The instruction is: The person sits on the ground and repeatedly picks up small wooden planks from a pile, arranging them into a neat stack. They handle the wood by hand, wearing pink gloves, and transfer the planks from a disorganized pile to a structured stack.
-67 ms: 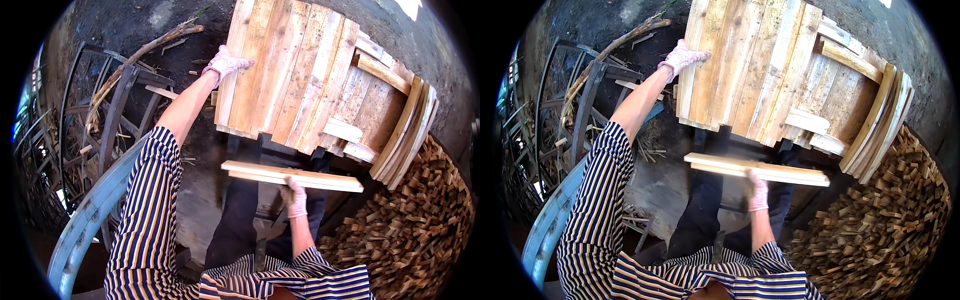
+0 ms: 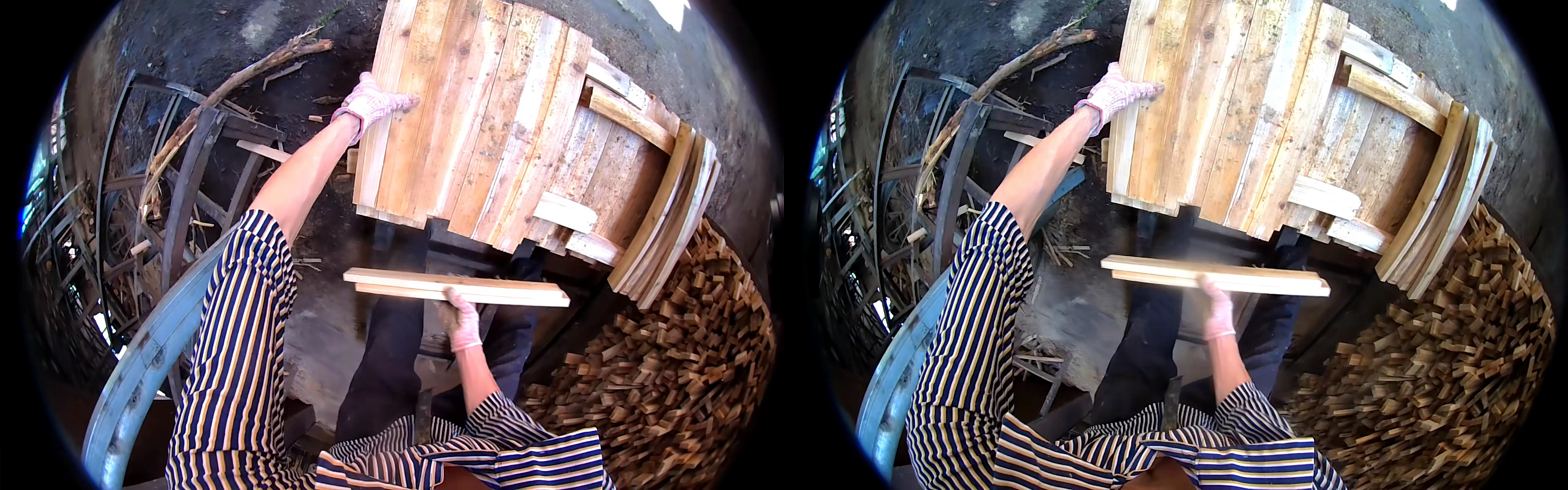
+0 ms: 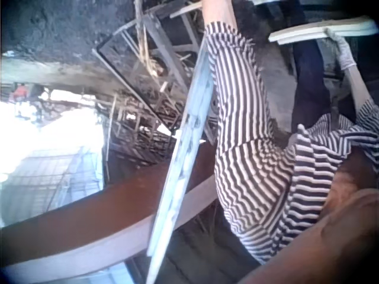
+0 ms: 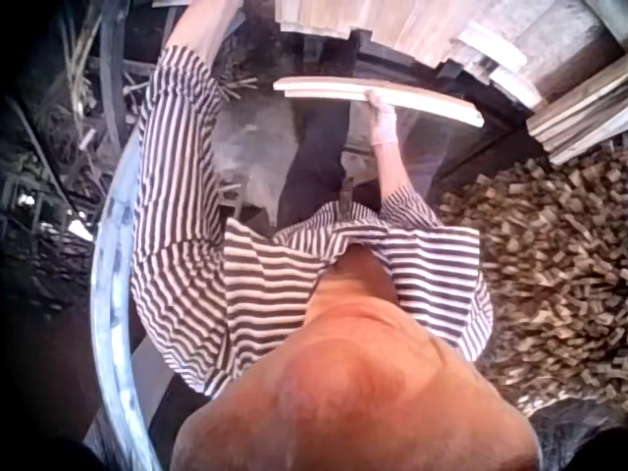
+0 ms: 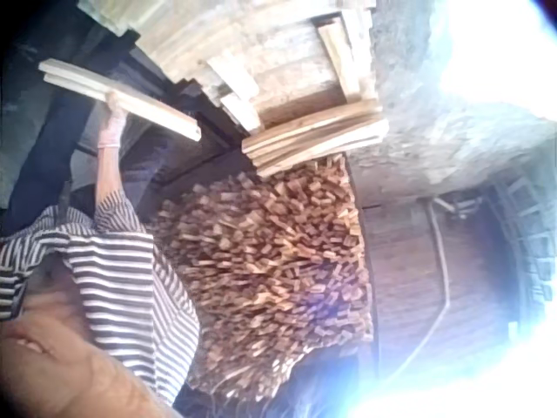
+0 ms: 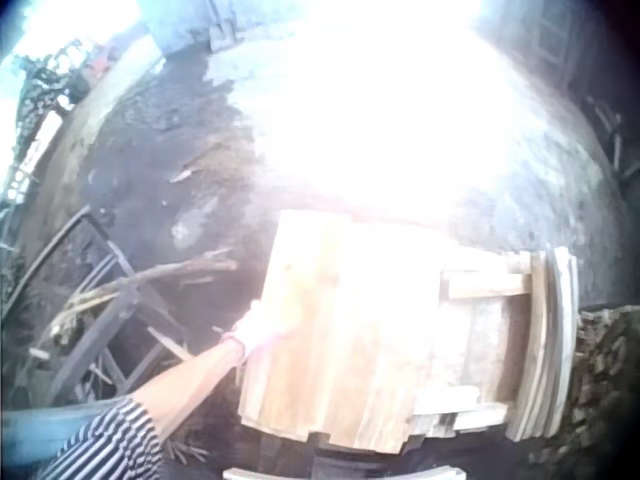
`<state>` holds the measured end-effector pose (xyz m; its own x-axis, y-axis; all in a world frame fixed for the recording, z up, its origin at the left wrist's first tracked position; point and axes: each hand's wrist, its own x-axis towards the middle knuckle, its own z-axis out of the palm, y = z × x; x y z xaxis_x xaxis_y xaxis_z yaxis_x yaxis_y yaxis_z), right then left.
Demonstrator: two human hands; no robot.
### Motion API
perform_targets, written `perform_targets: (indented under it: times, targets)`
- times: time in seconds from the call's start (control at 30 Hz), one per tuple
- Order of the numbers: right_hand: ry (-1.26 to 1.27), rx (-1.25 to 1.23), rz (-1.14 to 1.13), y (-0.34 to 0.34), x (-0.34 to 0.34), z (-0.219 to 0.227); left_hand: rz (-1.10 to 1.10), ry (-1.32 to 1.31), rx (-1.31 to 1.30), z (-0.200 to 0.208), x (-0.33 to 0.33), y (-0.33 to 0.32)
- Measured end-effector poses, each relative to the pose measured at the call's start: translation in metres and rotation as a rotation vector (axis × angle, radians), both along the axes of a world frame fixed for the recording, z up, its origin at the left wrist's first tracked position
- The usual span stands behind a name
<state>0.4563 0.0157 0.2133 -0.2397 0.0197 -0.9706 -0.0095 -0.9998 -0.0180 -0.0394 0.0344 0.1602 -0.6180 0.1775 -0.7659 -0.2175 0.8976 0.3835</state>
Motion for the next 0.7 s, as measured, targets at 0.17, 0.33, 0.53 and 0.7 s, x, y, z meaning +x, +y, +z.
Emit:
perform_targets:
  times: [0.17,0.33,0.53,0.7]
  targets:
    - [0.331,-0.048,-0.281,-0.049,-0.141,-0.066,-0.13,0.052,0.024,0.009,-0.003,0.021]
    - [0.3,-0.011,-0.252,-0.067,-0.142,-0.065,-0.122,0.126,-0.022,-0.008,-0.002,0.01]
    - [0.298,-0.052,-0.36,-0.059,-0.151,-0.103,-0.109,0.047,0.093,0.015,0.007,0.037]
    - [0.081,-0.087,-0.304,-0.047,-0.144,-0.017,-0.029,0.07,0.121,-0.01,-0.003,0.018]
